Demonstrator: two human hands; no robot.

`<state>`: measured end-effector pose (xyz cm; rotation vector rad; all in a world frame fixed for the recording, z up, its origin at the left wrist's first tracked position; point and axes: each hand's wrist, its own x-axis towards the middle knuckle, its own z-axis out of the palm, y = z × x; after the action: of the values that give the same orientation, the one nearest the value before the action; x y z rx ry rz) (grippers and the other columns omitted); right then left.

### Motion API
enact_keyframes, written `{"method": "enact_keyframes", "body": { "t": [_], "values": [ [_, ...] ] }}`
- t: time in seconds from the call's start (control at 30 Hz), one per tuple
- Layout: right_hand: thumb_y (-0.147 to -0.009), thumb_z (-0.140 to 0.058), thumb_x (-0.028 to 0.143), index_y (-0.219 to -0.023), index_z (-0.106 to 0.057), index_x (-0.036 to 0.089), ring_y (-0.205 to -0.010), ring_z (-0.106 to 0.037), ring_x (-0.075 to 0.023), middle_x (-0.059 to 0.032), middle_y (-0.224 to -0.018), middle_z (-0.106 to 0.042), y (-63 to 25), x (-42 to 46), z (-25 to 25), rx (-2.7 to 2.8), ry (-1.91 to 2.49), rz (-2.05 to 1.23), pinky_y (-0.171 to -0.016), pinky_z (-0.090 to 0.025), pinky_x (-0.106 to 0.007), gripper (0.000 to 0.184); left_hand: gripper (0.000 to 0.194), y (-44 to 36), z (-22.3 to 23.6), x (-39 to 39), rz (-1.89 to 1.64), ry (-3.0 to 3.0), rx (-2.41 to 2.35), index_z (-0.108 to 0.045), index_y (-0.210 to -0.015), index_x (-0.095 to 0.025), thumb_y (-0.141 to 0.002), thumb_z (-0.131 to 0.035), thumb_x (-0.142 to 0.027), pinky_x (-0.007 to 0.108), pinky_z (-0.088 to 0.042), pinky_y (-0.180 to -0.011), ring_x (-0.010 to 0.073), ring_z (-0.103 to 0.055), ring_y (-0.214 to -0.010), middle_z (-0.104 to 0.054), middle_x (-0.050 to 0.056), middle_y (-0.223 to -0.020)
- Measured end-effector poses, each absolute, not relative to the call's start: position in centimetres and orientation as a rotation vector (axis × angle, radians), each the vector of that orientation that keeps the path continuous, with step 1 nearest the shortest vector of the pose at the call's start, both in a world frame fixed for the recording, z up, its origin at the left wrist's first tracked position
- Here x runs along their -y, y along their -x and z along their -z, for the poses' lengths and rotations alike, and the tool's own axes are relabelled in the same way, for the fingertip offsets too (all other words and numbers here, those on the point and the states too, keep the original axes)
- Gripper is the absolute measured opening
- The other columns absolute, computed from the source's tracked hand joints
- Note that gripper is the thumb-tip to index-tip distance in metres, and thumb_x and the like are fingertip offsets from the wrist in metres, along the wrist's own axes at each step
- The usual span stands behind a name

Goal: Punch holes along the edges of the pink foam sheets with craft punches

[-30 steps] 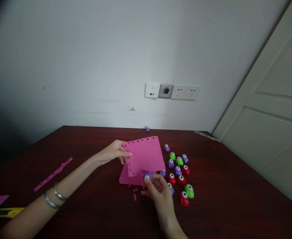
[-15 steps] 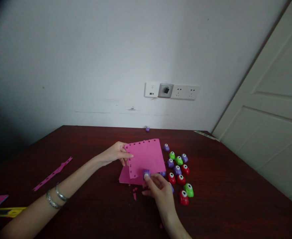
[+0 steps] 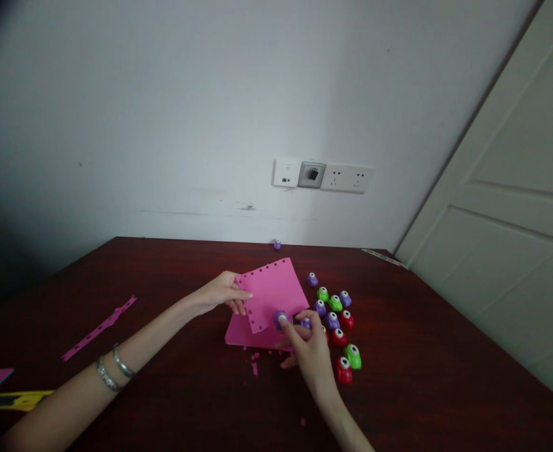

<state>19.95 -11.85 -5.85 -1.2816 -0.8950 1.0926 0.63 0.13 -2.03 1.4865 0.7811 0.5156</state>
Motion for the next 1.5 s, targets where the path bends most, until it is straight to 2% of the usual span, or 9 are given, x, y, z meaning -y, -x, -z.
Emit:
{"method": "enact_keyframes", "body": {
  "t": [0.23,0.43,0.67,0.83,0.93,1.03,1.17,1.27,1.5],
  "values": [
    [-0.067,-0.061,0.055,-0.085,-0.04,0.023,-0.041,-0.06,-0.0169,0.0084,-0.048,-0.053,-19.2,11.7,7.1,1.204,1.497,-1.056,-0.023,-0.036,-0.015,0.043,0.032,-0.3,2.9,-0.8,-0.37,-1.448,-0.829,-0.063,-0.084,-0.007,-0.062,-0.075,-0.028,0.023,-0.051,-0.051,0.0172,-0.066,-0.058,-0.069,0.011,-0.07],
    [-0.073,-0.055,0.052,-0.099,-0.05,0.021,-0.04,-0.058,-0.0146,0.0053,-0.054,-0.057,-19.2,11.3,7.0,1.396,1.576,-1.047,-0.026,-0.038,-0.017,0.041,0.027,-0.2,4.1,-1.2,-0.281,-1.427,-0.852,-0.063,-0.077,-0.008,-0.06,-0.074,-0.025,0.025,-0.052,-0.051,0.0181,-0.066,-0.056,-0.069,0.009,-0.064],
    [-0.079,-0.049,0.049,-0.092,-0.06,0.02,-0.026,-0.042,-0.0092,0.0071,-0.038,-0.05,-19.8,11.2,7.4,1.581,1.592,-0.959,-0.026,-0.027,-0.016,0.034,0.021,-0.3,5.1,-1.3,-0.227,-1.492,-0.894,-0.063,-0.074,-0.008,-0.06,-0.071,-0.021,0.024,-0.05,-0.045,0.0152,-0.062,-0.047,-0.066,0.006,-0.058],
    [-0.079,-0.05,0.047,-0.094,-0.064,0.019,-0.033,-0.046,-0.0106,0.0037,-0.05,-0.055,-20.1,11.6,7.4,1.599,1.575,-0.984,-0.029,-0.032,-0.019,0.036,0.017,-0.2,5.3,-1.4,-0.216,-1.566,-0.925,-0.062,-0.067,-0.009,-0.061,-0.07,-0.023,0.022,-0.046,-0.041,0.0117,-0.056,-0.04,-0.061,0.003,-0.05],
    [-0.075,-0.057,0.04,-0.095,-0.066,0.017,-0.044,-0.051,-0.0122,0.0013,-0.057,-0.058,-20.2,11.5,7.6,1.652,1.549,-0.899,-0.037,-0.037,-0.02,0.032,0.015,-0.2,5.3,-1.5,-0.207,-1.581,-0.916,-0.062,-0.065,-0.01,-0.062,-0.069,-0.023,0.021,-0.046,-0.04,0.0109,-0.055,-0.039,-0.061,0.002,-0.049],
    [-0.07,-0.062,0.034,-0.097,-0.066,0.016,-0.048,-0.05,-0.013,0.0007,-0.06,-0.058,-20.5,11.2,7.5,1.686,1.566,-0.861,-0.04,-0.037,-0.021,0.033,0.017,-0.1,5.4,-1.6,-0.19,-1.59,-0.894,-0.062,-0.065,-0.01,-0.062,-0.069,-0.025,0.022,-0.046,-0.041,0.0104,-0.054,-0.039,-0.061,0.002,-0.051],
    [-0.067,-0.065,0.028,-0.088,-0.069,0.018,-0.053,-0.05,-0.0137,0.0005,-0.062,-0.059,-20.7,11.0,6.8,1.766,1.54,-0.791,-0.047,-0.039,-0.023,0.024,0.021,0.1,5.3,-1.7,-0.162,-1.593,-0.873,-0.062,-0.065,-0.01,-0.062,-0.071,-0.029,0.021,-0.045,-0.041,0.01,-0.054,-0.04,-0.062,0.003,-0.054],
    [-0.068,-0.064,0.026,-0.082,-0.068,0.019,-0.057,-0.051,-0.0144,0.0004,-0.065,-0.059,-20.8,11.0,6.1,1.835,1.523,-0.765,-0.051,-0.039,-0.024,0.017,0.024,0.4,5.2,-1.8,-0.156,-1.604,-0.864,-0.062,-0.066,-0.01,-0.062,-0.071,-0.032,0.021,-0.044,-0.041,0.0101,-0.054,-0.041,-0.062,0.003,-0.054],
    [-0.07,-0.064,0.026,-0.085,-0.067,0.018,-0.063,-0.053,-0.0159,-0.0011,-0.071,-0.061,-20.6,11.1,6.1,1.858,1.528,-0.771,-0.057,-0.041,-0.025,0.017,0.023,0.4,5.2,-1.9,-0.102,-1.655,-0.879,-0.059,-0.065,-0.012,-0.063,-0.069,-0.032,0.021,-0.042,-0.041,0.0098,-0.051,-0.04,-0.057,0.0,-0.049]
  ]
}}
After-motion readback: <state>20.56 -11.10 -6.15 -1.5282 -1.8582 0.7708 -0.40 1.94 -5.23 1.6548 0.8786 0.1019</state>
